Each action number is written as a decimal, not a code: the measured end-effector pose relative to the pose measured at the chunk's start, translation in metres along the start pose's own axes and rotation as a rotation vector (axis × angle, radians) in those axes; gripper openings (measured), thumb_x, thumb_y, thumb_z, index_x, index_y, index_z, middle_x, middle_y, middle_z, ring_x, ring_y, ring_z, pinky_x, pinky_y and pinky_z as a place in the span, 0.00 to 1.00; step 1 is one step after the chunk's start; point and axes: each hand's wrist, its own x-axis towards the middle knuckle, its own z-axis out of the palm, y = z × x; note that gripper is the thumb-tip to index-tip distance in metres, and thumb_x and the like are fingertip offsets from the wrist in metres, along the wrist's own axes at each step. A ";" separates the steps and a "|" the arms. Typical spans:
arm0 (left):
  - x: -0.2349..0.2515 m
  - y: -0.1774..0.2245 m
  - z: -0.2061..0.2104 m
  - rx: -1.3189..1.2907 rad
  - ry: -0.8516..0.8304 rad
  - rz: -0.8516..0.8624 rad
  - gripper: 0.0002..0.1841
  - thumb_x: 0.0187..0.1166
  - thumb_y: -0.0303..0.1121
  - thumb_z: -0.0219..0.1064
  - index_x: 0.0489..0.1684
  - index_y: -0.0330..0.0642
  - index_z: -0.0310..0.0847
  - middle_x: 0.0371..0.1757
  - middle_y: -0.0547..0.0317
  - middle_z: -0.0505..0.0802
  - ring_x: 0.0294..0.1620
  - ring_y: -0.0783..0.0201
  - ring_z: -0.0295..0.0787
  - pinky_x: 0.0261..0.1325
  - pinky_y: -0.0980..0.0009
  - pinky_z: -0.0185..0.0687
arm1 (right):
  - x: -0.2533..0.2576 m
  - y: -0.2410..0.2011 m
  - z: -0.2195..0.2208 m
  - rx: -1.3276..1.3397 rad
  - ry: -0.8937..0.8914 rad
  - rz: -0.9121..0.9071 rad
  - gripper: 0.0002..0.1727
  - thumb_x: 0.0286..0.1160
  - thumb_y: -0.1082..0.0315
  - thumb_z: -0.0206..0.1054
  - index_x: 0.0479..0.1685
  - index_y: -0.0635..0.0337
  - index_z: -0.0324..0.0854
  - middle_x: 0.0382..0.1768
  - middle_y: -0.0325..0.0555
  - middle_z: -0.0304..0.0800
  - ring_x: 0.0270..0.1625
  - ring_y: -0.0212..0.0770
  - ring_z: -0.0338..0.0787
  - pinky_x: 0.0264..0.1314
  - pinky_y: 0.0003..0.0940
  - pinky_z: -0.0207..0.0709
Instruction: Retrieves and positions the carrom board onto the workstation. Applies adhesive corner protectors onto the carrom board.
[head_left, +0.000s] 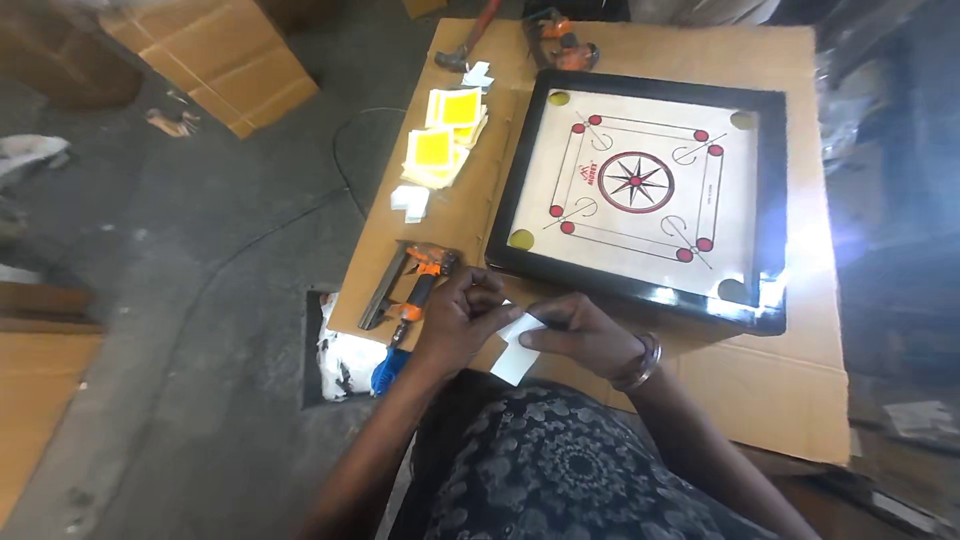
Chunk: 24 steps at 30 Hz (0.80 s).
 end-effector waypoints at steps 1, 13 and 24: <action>0.000 -0.002 0.003 0.032 0.021 0.028 0.19 0.66 0.17 0.79 0.54 0.35 0.80 0.37 0.51 0.95 0.33 0.62 0.94 0.40 0.69 0.94 | -0.002 0.002 -0.001 0.002 0.004 0.008 0.06 0.73 0.73 0.70 0.40 0.64 0.92 0.31 0.42 0.93 0.33 0.29 0.89 0.38 0.25 0.84; -0.032 -0.020 0.021 0.261 0.132 0.029 0.08 0.85 0.30 0.66 0.49 0.39 0.92 0.40 0.59 0.95 0.35 0.67 0.91 0.41 0.69 0.90 | -0.012 0.011 0.002 -0.177 0.116 -0.046 0.05 0.74 0.74 0.70 0.38 0.60 0.93 0.27 0.41 0.92 0.24 0.31 0.85 0.24 0.26 0.79; -0.033 -0.046 -0.005 0.013 0.132 -0.162 0.07 0.77 0.32 0.69 0.43 0.39 0.90 0.35 0.51 0.94 0.33 0.59 0.90 0.41 0.61 0.89 | 0.006 0.019 0.021 0.469 0.435 0.273 0.05 0.71 0.76 0.73 0.39 0.56 0.88 0.37 0.43 0.92 0.32 0.33 0.87 0.38 0.29 0.85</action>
